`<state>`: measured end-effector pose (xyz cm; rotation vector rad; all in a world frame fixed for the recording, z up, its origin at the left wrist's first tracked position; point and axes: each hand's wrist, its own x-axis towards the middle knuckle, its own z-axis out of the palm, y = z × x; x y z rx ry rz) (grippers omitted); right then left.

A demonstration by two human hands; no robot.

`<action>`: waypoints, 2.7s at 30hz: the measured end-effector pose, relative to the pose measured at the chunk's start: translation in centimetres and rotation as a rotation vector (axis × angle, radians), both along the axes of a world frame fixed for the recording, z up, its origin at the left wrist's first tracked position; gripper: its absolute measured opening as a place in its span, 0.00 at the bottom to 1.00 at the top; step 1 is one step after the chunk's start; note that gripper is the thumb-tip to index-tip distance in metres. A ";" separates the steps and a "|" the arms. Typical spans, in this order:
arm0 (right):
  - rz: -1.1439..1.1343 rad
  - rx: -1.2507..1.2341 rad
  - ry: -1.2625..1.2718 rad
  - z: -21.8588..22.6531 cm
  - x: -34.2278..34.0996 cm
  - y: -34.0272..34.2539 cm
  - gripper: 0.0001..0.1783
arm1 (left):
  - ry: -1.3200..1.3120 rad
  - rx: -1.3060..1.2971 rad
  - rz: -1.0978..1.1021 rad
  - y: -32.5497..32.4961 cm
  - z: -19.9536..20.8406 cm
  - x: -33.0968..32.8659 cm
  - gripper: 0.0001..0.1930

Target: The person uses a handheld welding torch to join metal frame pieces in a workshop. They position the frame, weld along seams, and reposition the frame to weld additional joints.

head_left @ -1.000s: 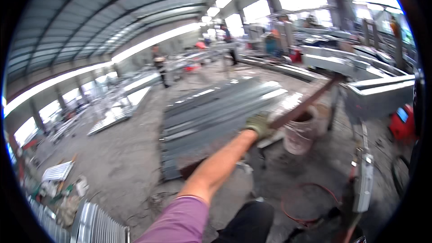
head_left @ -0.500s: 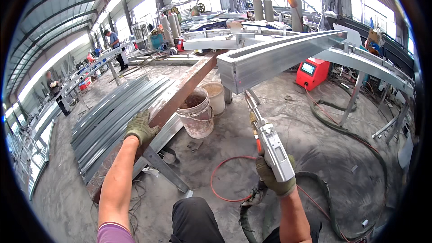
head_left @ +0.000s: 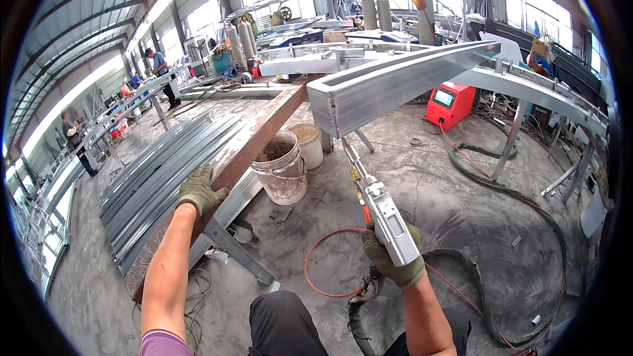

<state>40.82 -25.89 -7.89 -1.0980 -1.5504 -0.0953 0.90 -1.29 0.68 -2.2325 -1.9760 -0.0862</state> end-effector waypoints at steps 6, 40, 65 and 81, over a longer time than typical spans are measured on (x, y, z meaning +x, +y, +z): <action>0.033 -0.032 0.029 -0.2 -0.1 0.0 0.08 | -0.014 -0.022 0.018 -0.4 0.3 0.6 0.53; -0.031 -0.017 -0.058 -0.1 -0.5 0.4 0.07 | -0.032 0.009 0.012 0.1 -0.1 0.1 0.56; -0.062 -0.054 -0.064 0.1 -1.0 0.4 0.05 | -0.044 0.037 -0.019 0.7 -0.7 -0.5 0.55; -0.033 -0.006 0.125 -0.5 -0.2 0.3 0.08 | -0.006 0.019 -0.038 1.1 -0.7 -0.9 0.54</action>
